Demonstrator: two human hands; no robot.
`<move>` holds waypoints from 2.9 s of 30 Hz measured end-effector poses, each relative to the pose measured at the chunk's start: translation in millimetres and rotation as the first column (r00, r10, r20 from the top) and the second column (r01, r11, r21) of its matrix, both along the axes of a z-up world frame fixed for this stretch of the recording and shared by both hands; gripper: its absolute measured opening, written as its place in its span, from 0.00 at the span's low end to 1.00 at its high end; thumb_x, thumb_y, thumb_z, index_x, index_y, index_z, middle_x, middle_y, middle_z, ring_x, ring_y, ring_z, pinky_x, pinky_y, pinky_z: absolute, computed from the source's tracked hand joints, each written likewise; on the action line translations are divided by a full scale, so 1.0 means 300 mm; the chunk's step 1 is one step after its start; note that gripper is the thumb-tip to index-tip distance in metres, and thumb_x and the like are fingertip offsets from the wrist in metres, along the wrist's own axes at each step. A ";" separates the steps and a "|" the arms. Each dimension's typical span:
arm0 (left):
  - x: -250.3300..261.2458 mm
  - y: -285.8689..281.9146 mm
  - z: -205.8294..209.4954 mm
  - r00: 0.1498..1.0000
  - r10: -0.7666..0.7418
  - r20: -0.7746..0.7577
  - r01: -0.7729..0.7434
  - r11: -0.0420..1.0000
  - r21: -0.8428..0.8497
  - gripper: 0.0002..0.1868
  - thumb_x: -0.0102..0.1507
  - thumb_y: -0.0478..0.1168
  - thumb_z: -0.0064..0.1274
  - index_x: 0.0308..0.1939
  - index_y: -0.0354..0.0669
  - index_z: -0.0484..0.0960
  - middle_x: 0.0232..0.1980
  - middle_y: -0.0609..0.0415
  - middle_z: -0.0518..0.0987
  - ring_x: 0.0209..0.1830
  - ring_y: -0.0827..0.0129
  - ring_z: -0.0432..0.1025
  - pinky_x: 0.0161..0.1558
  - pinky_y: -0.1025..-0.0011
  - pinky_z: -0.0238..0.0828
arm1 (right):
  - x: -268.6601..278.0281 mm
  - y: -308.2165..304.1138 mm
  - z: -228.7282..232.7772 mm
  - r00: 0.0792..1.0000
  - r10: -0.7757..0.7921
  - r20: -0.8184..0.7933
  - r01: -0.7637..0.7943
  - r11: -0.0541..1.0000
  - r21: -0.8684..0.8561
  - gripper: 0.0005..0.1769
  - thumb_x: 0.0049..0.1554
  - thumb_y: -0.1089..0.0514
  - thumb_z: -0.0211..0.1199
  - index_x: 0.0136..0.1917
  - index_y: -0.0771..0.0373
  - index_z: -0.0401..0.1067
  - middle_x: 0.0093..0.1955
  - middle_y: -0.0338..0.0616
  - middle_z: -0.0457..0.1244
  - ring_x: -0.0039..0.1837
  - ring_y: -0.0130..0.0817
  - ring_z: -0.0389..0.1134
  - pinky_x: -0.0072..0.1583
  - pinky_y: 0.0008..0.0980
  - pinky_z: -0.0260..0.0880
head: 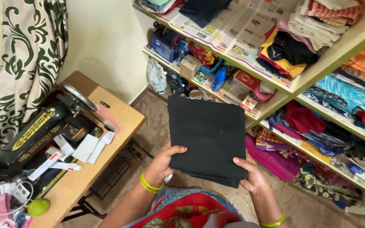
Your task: The person picks up folded clothing from a table and places it on a shelf inside a closet, repeating this for a white shirt, a green shirt, a pair of black pants, a striped shirt, and a pair of light gray pants.
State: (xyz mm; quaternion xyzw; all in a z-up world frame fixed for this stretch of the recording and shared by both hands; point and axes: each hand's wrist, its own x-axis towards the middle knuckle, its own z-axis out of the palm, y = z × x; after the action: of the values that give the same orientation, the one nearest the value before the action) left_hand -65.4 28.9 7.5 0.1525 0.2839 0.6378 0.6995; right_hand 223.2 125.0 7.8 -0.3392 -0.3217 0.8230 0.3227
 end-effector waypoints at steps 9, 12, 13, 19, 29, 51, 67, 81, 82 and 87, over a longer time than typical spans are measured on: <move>-0.067 0.128 0.037 0.999 0.029 -0.021 -0.029 0.999 0.015 0.37 0.57 0.29 0.51 0.71 0.37 0.65 0.62 0.42 0.77 0.57 0.58 0.77 0.57 0.62 0.78 | -0.101 0.146 0.039 0.998 0.065 -0.020 -0.065 0.998 0.014 0.45 0.47 0.67 0.61 0.78 0.67 0.53 0.71 0.57 0.60 0.69 0.49 0.65 0.67 0.45 0.68; -0.080 0.209 0.034 0.999 0.010 -0.031 -0.010 1.000 -0.007 0.36 0.57 0.30 0.52 0.71 0.39 0.63 0.60 0.43 0.76 0.55 0.57 0.77 0.55 0.60 0.78 | -0.118 0.234 0.021 0.998 0.048 -0.045 -0.049 0.999 -0.012 0.44 0.48 0.68 0.61 0.77 0.69 0.55 0.69 0.58 0.61 0.67 0.50 0.66 0.66 0.46 0.68; -0.074 0.237 0.028 0.999 0.017 -0.029 -0.017 1.000 -0.016 0.36 0.58 0.30 0.52 0.71 0.38 0.64 0.60 0.43 0.77 0.55 0.58 0.77 0.55 0.61 0.78 | -0.118 0.267 0.015 0.998 0.039 -0.047 -0.041 0.999 -0.021 0.43 0.48 0.68 0.61 0.77 0.70 0.55 0.69 0.58 0.61 0.67 0.50 0.66 0.66 0.46 0.68; -0.067 0.446 -0.009 1.000 0.015 -0.013 -0.015 0.997 -0.070 0.33 0.61 0.32 0.55 0.70 0.30 0.66 0.60 0.40 0.77 0.54 0.59 0.78 0.57 0.62 0.77 | -0.112 0.485 0.004 0.995 0.013 -0.103 -0.010 0.999 0.030 0.43 0.48 0.69 0.61 0.76 0.65 0.57 0.66 0.55 0.62 0.64 0.46 0.67 0.65 0.44 0.68; -0.023 0.702 0.031 0.998 0.070 0.004 -0.070 0.996 -0.059 0.32 0.62 0.33 0.53 0.71 0.34 0.65 0.64 0.42 0.76 0.59 0.58 0.75 0.60 0.61 0.75 | -0.100 0.797 -0.015 0.995 0.026 -0.093 -0.018 0.996 0.085 0.44 0.46 0.68 0.63 0.76 0.68 0.58 0.64 0.53 0.63 0.63 0.45 0.68 0.64 0.42 0.68; -0.602 1.321 -0.008 0.998 -0.015 0.064 0.002 0.981 0.192 0.37 0.69 0.45 0.48 0.81 0.53 0.52 0.66 0.49 0.75 0.59 0.58 0.74 0.60 0.55 0.74 | -0.656 1.422 0.112 0.960 -0.231 -0.157 0.260 0.945 0.198 0.38 0.47 0.71 0.59 0.72 0.64 0.62 0.63 0.50 0.65 0.63 0.47 0.68 0.66 0.46 0.68; -0.925 1.376 -0.247 1.000 -0.013 -0.008 0.012 0.993 -0.121 0.44 0.62 0.52 0.49 0.78 0.47 0.49 0.68 0.40 0.75 0.60 0.50 0.76 0.60 0.53 0.74 | -1.185 2.205 -0.075 0.876 -0.408 -0.256 0.461 0.865 0.199 0.39 0.50 0.70 0.63 0.73 0.53 0.62 0.62 0.51 0.63 0.61 0.53 0.68 0.63 0.56 0.73; -1.024 1.400 -0.331 1.000 0.002 0.020 0.000 0.989 -0.145 0.41 0.64 0.52 0.50 0.78 0.48 0.52 0.69 0.41 0.74 0.59 0.52 0.75 0.59 0.52 0.74 | -1.367 2.511 -0.218 0.869 -0.436 0.235 0.376 0.890 0.258 0.46 0.51 0.58 0.69 0.78 0.46 0.53 0.76 0.44 0.58 0.75 0.52 0.59 0.66 0.67 0.60; -1.026 1.400 -0.339 1.000 0.003 0.027 0.001 0.989 -0.146 0.41 0.64 0.52 0.50 0.78 0.48 0.52 0.69 0.41 0.73 0.59 0.52 0.75 0.59 0.52 0.73 | -1.365 2.511 -0.220 0.854 -0.440 0.278 0.369 0.889 0.273 0.46 0.50 0.57 0.69 0.78 0.46 0.53 0.76 0.44 0.59 0.75 0.52 0.60 0.65 0.67 0.59; -1.039 1.399 -0.348 0.999 0.007 0.046 0.000 0.990 -0.138 0.42 0.63 0.52 0.51 0.78 0.47 0.52 0.69 0.41 0.73 0.58 0.51 0.75 0.58 0.51 0.72 | -1.387 2.506 -0.249 0.718 -0.509 0.475 0.391 0.859 0.330 0.45 0.54 0.51 0.69 0.79 0.50 0.52 0.76 0.47 0.58 0.75 0.53 0.58 0.65 0.67 0.61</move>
State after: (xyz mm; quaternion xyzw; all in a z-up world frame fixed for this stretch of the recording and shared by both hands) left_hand -377.2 448.6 -96.9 0.0882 0.3113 0.6212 0.7137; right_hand -192.8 876.9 -67.0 -0.5921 -0.3906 0.5493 0.4416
